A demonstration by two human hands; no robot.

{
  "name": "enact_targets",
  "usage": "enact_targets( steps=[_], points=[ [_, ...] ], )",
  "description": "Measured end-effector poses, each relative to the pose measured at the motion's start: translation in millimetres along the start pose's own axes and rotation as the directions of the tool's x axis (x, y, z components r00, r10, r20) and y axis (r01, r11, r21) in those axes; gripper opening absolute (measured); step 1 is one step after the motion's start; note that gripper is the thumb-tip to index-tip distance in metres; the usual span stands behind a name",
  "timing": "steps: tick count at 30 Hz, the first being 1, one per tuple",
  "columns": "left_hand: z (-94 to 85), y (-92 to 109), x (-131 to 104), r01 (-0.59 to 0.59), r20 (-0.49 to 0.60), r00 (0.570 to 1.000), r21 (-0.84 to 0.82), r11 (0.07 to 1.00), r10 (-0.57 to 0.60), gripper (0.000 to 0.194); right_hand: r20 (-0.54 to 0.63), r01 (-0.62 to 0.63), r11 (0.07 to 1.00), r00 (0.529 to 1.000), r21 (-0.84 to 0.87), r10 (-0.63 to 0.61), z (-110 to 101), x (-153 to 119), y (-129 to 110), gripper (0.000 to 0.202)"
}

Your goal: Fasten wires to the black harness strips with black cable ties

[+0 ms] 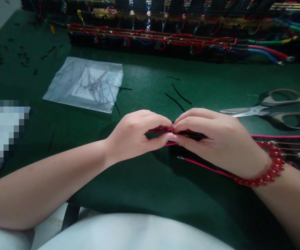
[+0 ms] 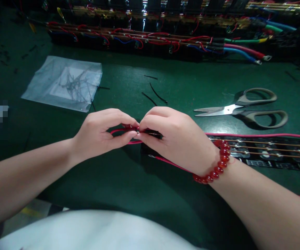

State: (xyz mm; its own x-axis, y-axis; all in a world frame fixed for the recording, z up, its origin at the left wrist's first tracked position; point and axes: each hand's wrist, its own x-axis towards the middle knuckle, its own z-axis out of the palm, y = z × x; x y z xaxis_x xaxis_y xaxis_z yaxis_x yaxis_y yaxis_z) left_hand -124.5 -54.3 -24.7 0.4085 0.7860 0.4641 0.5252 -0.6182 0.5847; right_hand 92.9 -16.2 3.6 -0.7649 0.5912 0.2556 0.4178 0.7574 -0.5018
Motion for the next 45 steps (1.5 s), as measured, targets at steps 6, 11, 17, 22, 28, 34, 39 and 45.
enact_targets(
  steps=[6,11,17,22,28,34,39,45],
  points=[
    [1.1,0.5,-0.1,0.004,-0.013,1.000,0.026,1.000,-0.004,0.012,0.001,0.009,1.000,1.000,-0.010,-0.009,-0.2,0.1,-0.3,0.012],
    [1.6,1.0,-0.6,0.026,-0.010,1.000,0.051,0.998,-0.026,0.012,0.011,-0.006,1.000,1.000,-0.009,0.006,-0.4,0.3,-0.2,0.012],
    [2.3,1.4,-0.9,0.018,-0.029,0.999,0.050,0.999,-0.016,0.011,0.011,0.002,1.000,1.000,-0.004,-0.002,-0.6,0.4,-0.7,0.011],
    [2.0,1.9,-0.1,0.028,-0.014,1.000,0.066,0.997,-0.027,0.013,0.016,0.006,1.000,1.000,-0.007,-0.006,-0.3,0.5,-0.4,0.011],
    [1.6,1.1,0.8,0.029,-0.007,1.000,0.067,0.997,-0.029,0.016,0.022,-0.012,1.000,1.000,-0.006,0.012,-0.9,0.4,-0.4,0.011],
    [2.4,0.2,1.2,0.035,0.006,0.999,0.035,0.999,-0.036,0.015,0.004,0.008,1.000,1.000,-0.014,-0.008,0.6,-0.2,-0.4,0.013],
    [1.5,-0.4,2.3,0.055,0.067,0.996,-0.001,0.998,-0.055,0.016,0.017,0.053,0.999,0.998,0.000,-0.053,0.5,-0.4,0.5,0.016],
    [-0.3,-0.4,3.0,0.062,0.117,0.991,-0.026,0.998,-0.059,0.019,0.055,0.055,0.998,0.997,0.030,-0.056,-1.0,0.4,1.6,0.018]
  ],
)
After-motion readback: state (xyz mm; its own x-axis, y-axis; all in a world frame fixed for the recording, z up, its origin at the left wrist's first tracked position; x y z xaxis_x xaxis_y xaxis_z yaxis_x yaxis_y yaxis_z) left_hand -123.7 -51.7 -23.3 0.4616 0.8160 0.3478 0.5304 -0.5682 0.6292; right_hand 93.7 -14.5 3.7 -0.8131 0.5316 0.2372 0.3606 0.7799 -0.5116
